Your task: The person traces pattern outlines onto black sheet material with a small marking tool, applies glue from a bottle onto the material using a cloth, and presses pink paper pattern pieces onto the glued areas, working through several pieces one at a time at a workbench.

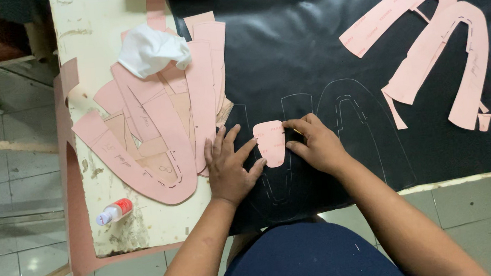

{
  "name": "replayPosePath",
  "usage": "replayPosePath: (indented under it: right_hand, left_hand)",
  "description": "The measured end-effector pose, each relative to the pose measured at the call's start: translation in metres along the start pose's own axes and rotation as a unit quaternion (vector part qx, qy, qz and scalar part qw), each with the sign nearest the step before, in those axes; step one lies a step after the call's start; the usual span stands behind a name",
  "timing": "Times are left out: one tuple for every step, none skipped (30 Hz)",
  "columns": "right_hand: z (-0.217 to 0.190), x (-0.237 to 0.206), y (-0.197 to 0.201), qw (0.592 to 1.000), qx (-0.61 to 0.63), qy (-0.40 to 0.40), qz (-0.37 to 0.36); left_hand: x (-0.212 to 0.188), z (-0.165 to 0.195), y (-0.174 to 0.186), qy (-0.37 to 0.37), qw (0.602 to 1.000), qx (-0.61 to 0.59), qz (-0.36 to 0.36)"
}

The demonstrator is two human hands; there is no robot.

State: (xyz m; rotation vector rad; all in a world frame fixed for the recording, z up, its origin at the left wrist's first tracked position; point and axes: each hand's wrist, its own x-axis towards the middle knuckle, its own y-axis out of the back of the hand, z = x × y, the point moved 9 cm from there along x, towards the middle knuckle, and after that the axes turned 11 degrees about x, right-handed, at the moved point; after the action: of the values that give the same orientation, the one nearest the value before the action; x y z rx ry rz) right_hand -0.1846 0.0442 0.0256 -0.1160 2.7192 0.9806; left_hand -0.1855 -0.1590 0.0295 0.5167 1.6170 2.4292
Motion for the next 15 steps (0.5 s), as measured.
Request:
replayPosePath:
  right_hand:
    - [-0.0021,-0.0001,0.0022,1.0,0.015,0.019,0.013]
    - [-0.0046,-0.0002,0.0048,0.998,0.031,0.039,0.025]
    - [-0.0073,-0.0007,0.0069,0.997,0.046,0.058,0.037]
    - [-0.0067,-0.0007,0.0059,0.997,0.034,0.055,0.03]
    - [-0.0066,-0.0009,0.0048,0.998,0.023,0.051,0.023]
    - [-0.0069,-0.0008,0.0038,0.999,0.012,0.048,0.016]
    - [-0.0055,-0.0009,0.0029,0.999,0.006,0.032,0.01]
    - [-0.0046,-0.0007,0.0017,1.0,0.001,0.016,0.004]
    - [-0.004,-0.0005,0.0009,1.0,-0.005,0.001,-0.002]
    - [-0.0054,-0.001,0.0013,1.0,-0.011,-0.003,-0.003]
    - [-0.0071,-0.0009,0.0013,1.0,-0.016,-0.007,-0.004]
    - [-0.0083,-0.0012,0.0017,1.0,-0.022,-0.011,-0.005]
    - [-0.0086,-0.0013,0.0014,1.0,-0.023,-0.019,-0.009]
    - [-0.0085,-0.0013,0.0009,0.999,-0.024,-0.028,-0.013]
    - [-0.0079,-0.0016,0.0006,0.999,-0.025,-0.036,-0.016]
  left_hand:
    - [-0.0002,0.0,0.0,-0.002,1.0,0.001,0.002]
    - [-0.0002,0.0,0.0001,-0.004,1.0,0.002,0.004]
    - [-0.0007,-0.0004,0.0,-0.006,1.0,0.003,0.006]
    - [-0.0009,-0.0002,-0.0001,-0.007,1.0,0.005,0.008]
    - [-0.0013,0.0001,-0.0002,-0.009,1.0,0.006,0.01]
    - [-0.0013,0.0002,-0.0002,-0.01,1.0,0.008,0.013]
    - [-0.0015,0.0001,-0.0013,-0.01,1.0,0.011,0.009]
    - [-0.0013,0.0,-0.0022,-0.009,1.0,0.013,0.005]
    - [-0.0012,-0.0002,-0.0029,-0.008,1.0,0.016,0.002]
    - [-0.0016,0.0005,-0.0026,-0.01,1.0,0.017,0.004]
    - [-0.0018,0.0009,-0.0019,-0.012,1.0,0.018,0.007]
    - [-0.0019,0.0017,-0.0014,-0.014,1.0,0.02,0.009]
    - [-0.0018,0.0011,-0.0021,-0.01,1.0,0.015,0.003]
    - [-0.0015,0.0003,-0.0027,-0.006,1.0,0.011,-0.003]
    - [-0.0014,-0.0003,-0.0034,-0.002,1.0,0.006,-0.008]
